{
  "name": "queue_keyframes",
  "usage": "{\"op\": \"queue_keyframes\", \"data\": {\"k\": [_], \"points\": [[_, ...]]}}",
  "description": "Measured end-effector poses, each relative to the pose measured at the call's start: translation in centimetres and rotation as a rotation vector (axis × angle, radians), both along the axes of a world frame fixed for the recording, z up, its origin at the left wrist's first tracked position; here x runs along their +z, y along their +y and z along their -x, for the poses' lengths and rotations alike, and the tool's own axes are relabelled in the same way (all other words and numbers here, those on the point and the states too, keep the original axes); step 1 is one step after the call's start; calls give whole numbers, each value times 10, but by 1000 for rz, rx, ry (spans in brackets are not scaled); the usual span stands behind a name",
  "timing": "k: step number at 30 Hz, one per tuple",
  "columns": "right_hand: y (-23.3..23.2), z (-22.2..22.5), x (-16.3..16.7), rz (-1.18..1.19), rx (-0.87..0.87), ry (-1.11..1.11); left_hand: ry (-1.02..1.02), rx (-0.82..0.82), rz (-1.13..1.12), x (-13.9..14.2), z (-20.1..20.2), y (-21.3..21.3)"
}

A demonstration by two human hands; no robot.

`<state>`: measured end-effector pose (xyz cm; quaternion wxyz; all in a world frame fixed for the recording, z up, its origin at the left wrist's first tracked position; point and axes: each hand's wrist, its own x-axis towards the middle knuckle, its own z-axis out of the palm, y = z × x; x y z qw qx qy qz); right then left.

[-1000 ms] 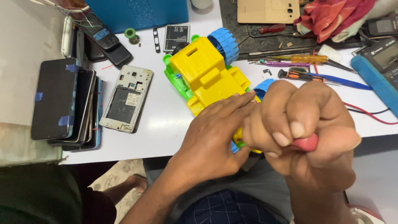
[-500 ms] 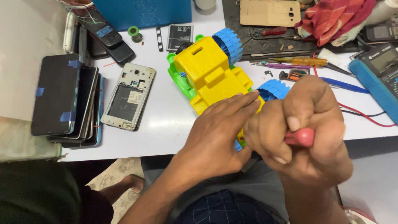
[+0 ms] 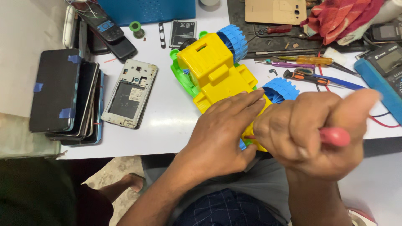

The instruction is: The person uses a red screwdriver to remove screws from a yellow and green toy truck. They separate the yellow upper body from the green base, then remove the blue wheels and the internal motor assembly. The parts are placed on the workbench.

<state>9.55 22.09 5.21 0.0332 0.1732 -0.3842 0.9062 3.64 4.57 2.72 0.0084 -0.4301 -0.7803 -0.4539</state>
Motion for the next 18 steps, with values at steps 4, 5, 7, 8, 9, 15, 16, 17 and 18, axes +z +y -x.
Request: {"op": "queue_keyframes", "data": {"k": [4,5,7,8,9,15,16,17,18], "points": [[0,-9,4,-101,-55,-12,7,1,-10,0,0,0],[0,-9,4,-119,-70,17,6,2,-15,1,0,0],[-2,-7,3,-119,-118,18,1,-2,-14,2,0,0],[-5,-8,2,-103,-152,-11,-1,-5,-15,2,0,-1],[-5,-5,1,-92,-137,-7,-9,-10,-10,2,0,-1],[-8,3,-4,-196,-21,38,-48,-24,-48,4,0,-3],[-8,2,-4,-218,-30,33,-48,-14,-56,5,-2,-4],[-9,1,-3,-231,-52,33,-47,-4,-63,6,-3,-5],[-9,-1,-3,-240,-60,29,-32,-1,-92,7,-5,-6]]}}
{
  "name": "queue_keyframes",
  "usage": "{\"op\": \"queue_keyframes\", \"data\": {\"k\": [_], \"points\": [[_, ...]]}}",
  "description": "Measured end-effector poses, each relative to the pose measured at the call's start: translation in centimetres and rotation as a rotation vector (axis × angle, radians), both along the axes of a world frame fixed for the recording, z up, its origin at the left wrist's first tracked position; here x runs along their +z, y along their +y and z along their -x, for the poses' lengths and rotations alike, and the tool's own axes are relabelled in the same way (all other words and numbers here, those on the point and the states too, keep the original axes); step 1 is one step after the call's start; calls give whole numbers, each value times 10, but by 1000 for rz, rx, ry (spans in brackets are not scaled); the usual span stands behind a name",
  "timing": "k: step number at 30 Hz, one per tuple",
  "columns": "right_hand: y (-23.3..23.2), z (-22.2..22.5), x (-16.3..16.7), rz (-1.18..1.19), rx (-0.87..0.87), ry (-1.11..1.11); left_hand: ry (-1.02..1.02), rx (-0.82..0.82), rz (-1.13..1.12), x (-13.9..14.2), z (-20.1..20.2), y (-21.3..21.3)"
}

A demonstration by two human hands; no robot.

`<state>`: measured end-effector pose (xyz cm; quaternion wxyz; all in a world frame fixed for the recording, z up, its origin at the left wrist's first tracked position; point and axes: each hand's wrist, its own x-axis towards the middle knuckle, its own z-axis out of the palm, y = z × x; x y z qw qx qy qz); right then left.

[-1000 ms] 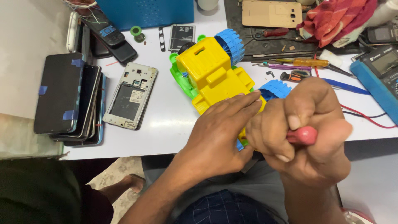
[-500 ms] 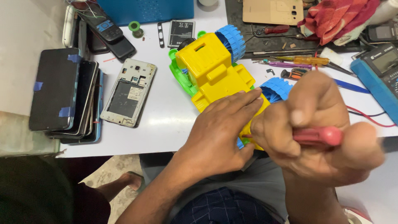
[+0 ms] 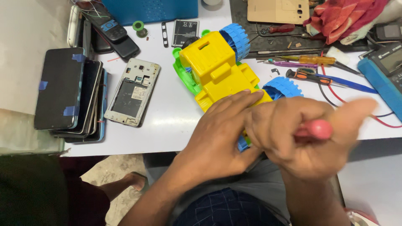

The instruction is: The person uses a red screwdriver to remove screws from a yellow and green toy truck. They separate the yellow upper body from the green base, then remove the blue wheels and the internal motor assembly. The parts are placed on the workbench.

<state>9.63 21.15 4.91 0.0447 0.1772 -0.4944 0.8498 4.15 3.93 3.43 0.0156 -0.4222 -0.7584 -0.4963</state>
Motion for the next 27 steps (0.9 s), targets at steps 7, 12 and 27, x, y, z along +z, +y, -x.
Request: {"op": "queue_keyframes", "data": {"k": [7,12,27], "points": [[-6,0,-4,-68,-108,26,-68,-17,-143,3,-15,-7],[5,-4,-14,-4,-85,23,-38,-16,-143,-1,-14,-6],[1,-25,-18,-648,-642,253,-19,88,-221,-21,-11,10]]}}
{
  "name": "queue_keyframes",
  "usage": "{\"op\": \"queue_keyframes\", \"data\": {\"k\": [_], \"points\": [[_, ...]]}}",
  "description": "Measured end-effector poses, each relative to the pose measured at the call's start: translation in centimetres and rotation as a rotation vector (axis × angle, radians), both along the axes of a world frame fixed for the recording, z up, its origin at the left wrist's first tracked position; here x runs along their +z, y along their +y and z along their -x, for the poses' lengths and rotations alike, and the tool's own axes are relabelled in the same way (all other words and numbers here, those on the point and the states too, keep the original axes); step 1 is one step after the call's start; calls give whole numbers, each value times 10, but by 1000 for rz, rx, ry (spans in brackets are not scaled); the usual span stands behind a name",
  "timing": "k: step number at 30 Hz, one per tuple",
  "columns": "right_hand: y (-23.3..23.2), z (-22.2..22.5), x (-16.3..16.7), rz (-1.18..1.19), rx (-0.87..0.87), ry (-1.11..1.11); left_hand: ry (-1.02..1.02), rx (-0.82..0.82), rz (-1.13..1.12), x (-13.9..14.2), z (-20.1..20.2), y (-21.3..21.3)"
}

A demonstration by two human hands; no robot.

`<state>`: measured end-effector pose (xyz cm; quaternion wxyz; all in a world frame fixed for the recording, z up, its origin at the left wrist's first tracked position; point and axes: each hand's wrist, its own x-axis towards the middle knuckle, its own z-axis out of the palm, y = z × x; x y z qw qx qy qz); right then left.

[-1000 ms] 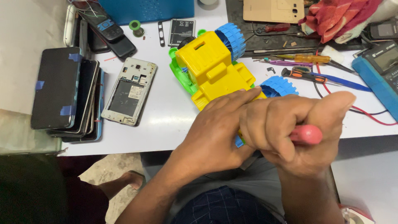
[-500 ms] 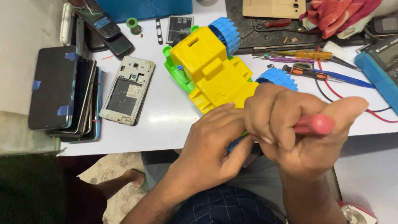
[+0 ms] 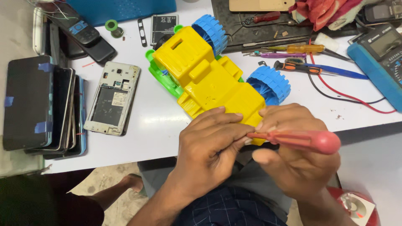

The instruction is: The person uses a red screwdriver to remove screws from a yellow and green toy truck. They separate the yellow upper body from the green base, then remove the blue wheels and the internal motor assembly. The parts are placed on the workbench.

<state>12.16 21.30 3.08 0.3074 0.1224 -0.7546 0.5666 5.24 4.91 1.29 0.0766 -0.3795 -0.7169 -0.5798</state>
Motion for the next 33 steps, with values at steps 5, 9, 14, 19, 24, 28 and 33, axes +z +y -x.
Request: {"op": "queue_keyframes", "data": {"k": [5,9,14,19,24,28,33], "points": [[-4,-3,-2,-98,-131,-24,0,21,2,-4,2,0],[-12,1,0,-80,-162,-45,-36,19,-7,-6,5,-1],[-16,-1,5,-129,-153,-51,-43,19,4,-4,6,-2],[-19,-5,7,-134,-170,-75,-5,-34,50,3,4,-8],[-18,-6,12,-175,-182,-118,-32,0,30,3,1,-4],[-20,-7,10,-94,-187,-126,-43,22,6,0,3,-1],[-24,-6,0,-106,-226,-79,-56,37,24,1,3,0]]}}
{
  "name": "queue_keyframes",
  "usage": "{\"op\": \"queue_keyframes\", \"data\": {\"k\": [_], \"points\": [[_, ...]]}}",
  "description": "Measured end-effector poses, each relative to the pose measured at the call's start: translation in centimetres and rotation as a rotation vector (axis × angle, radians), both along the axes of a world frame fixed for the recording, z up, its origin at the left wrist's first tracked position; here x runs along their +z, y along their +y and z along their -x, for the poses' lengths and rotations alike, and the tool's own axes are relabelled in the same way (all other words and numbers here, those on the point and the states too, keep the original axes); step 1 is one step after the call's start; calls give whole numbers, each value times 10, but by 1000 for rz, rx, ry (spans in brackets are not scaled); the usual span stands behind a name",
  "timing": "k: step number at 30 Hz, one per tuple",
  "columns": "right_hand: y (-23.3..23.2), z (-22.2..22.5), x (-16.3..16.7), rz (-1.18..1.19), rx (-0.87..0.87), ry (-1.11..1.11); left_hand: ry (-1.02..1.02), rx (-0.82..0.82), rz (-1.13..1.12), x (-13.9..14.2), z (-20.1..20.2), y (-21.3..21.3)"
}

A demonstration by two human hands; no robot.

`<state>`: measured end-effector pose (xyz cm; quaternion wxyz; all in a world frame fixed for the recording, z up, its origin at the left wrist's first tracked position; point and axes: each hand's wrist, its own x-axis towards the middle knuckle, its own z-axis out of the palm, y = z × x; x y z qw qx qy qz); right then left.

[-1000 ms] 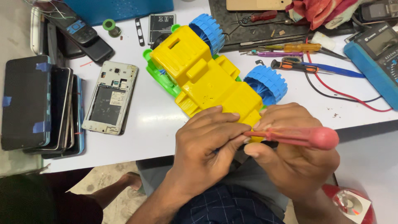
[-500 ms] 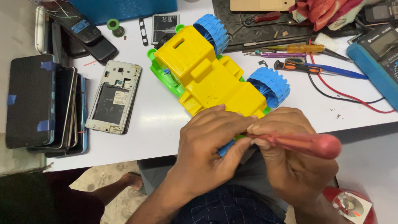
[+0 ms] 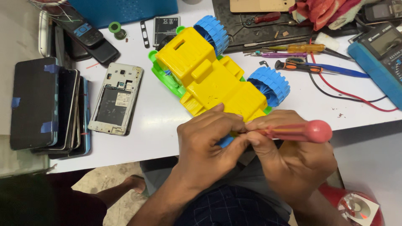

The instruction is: The person uses a red screwdriver to remove screws from a yellow and green toy truck. They separate the yellow upper body from the green base, then remove the blue wheels and the internal motor assembly. The parts are placed on the workbench.

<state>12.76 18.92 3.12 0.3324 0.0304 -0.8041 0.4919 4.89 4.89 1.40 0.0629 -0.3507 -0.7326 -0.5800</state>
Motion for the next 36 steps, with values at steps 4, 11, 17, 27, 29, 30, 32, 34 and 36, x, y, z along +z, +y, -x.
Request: {"op": "queue_keyframes", "data": {"k": [4,11,17,27,29,30,32,34,36], "points": [[-1,-2,1,-9,-6,3,6,-14,39,5,0,-2],[-2,1,13,-185,-83,-27,14,-93,86,14,-1,-10],[6,1,16,-95,11,-70,-35,-66,3,9,-1,-6],[-1,3,9,-3,-15,-3,5,-11,44,11,0,-3],[1,1,12,-140,-25,-34,-5,-20,64,16,1,-3],[2,1,12,-180,-23,-47,-26,-36,54,19,1,-5],[4,1,14,-230,-9,-68,-66,-66,35,23,-1,-10],[4,2,16,-206,24,-87,-34,-78,55,24,-1,-10],[3,3,17,-146,61,-104,-10,-71,72,23,-1,-10]]}}
